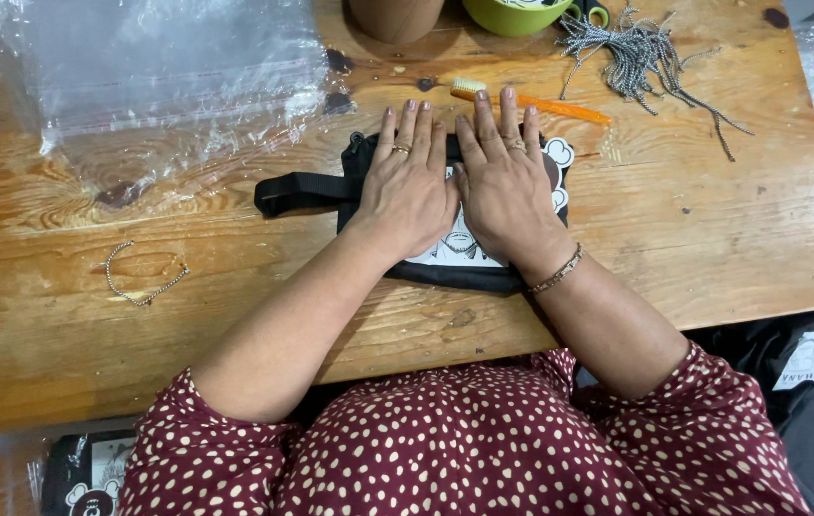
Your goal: The person attaches a decorative charm to a small black pouch and then places the pouch into a clear plastic bag. They smooth the bag around the pouch and seal it.
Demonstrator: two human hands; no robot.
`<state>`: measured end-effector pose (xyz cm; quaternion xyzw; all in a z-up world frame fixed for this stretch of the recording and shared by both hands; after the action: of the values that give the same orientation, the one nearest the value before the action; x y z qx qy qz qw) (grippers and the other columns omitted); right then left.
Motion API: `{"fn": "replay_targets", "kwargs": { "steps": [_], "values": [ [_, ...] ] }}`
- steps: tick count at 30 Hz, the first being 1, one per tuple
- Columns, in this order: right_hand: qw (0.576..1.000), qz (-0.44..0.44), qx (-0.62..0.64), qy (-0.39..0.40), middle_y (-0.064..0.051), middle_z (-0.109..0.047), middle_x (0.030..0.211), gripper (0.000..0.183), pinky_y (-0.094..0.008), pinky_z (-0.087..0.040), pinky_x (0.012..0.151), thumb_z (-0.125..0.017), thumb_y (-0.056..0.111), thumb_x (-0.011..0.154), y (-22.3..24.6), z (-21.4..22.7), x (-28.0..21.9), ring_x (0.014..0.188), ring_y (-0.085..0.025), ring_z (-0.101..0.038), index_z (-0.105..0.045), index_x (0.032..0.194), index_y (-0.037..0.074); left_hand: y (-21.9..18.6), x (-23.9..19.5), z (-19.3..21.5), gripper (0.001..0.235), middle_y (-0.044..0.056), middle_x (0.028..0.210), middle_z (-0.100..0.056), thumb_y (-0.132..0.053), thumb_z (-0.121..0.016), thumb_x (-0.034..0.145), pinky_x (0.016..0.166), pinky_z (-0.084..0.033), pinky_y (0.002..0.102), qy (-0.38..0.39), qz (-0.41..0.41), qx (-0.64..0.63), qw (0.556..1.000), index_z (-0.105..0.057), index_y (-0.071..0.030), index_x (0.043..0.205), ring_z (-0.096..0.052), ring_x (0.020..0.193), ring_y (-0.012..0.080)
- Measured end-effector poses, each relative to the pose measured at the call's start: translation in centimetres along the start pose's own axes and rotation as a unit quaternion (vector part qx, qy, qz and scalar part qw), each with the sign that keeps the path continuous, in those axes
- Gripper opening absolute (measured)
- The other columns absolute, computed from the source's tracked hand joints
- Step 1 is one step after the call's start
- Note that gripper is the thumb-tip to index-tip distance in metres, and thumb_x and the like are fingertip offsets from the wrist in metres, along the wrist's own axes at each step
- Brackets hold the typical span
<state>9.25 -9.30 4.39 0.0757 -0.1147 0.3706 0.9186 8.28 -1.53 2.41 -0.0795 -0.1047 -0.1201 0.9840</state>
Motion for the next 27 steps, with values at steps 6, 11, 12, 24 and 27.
{"fn": "replay_targets", "kwargs": {
  "steps": [6,11,12,24,27],
  "values": [
    [1.000,-0.014,0.021,0.006,-0.030,-0.026,0.165,0.056,-0.062,-0.005,0.125,-0.041,0.023,0.107,-0.1,-0.2,0.0,0.153,-0.051,-0.009,-0.045,0.155,-0.006,0.0,0.1,-0.3,0.070,0.033,0.160,-0.031,-0.038,-0.030,0.100,0.127,0.001,0.053,0.016,0.010,-0.006,1.000,-0.039,0.009,0.151,-0.018,0.154,0.0412],
    [1.000,-0.012,0.018,0.003,-0.033,-0.029,0.163,0.055,-0.063,-0.007,0.125,-0.042,0.023,0.106,0.1,0.2,0.0,0.152,-0.052,-0.011,-0.046,0.153,-0.005,0.1,0.0,-0.6,0.070,0.032,0.160,-0.031,-0.039,-0.031,0.100,0.127,0.000,0.052,0.005,0.014,-0.006,1.000,-0.040,0.008,0.151,-0.018,0.154,0.0407],
    [1.000,-0.016,0.020,0.006,-0.033,-0.029,0.163,0.056,-0.062,-0.006,0.125,-0.042,0.022,0.106,0.0,0.2,0.0,0.152,-0.052,-0.010,-0.045,0.154,-0.005,0.2,0.0,-0.6,0.070,0.032,0.160,-0.031,-0.038,-0.030,0.100,0.127,0.000,0.052,0.000,0.014,-0.008,1.000,-0.040,0.009,0.151,-0.018,0.154,0.0407],
    [0.996,-0.007,0.018,-0.087,-0.029,-0.039,0.160,0.045,-0.062,-0.015,0.126,-0.057,0.010,0.099,0.5,2.9,0.0,0.151,-0.050,-0.016,-0.060,0.139,-0.009,0.2,0.2,-0.2,0.073,0.033,0.158,-0.035,-0.043,-0.037,0.098,0.127,-0.004,0.055,-0.014,0.005,-0.022,1.000,-0.042,0.009,0.149,-0.023,0.152,0.0457],
    [0.987,0.043,0.028,-0.150,-0.024,-0.063,0.136,0.028,-0.061,-0.020,0.126,-0.059,0.005,0.090,1.2,3.0,-0.4,0.147,-0.048,-0.035,-0.070,0.115,-0.005,0.1,0.3,2.0,0.066,0.034,0.152,-0.043,-0.036,-0.052,0.093,0.125,-0.014,0.060,-0.077,-0.029,-0.051,0.995,-0.052,0.010,0.140,-0.032,0.147,0.0503]
  ]
}}
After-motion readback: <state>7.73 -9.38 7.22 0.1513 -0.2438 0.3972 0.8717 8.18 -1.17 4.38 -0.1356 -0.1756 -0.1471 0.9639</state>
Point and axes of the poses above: each hand's wrist, its own x-axis towards the middle knuckle, its own z-axis out of the back of the hand, y = z × x, the point moved 9 cm from there along x, towards the middle knuckle
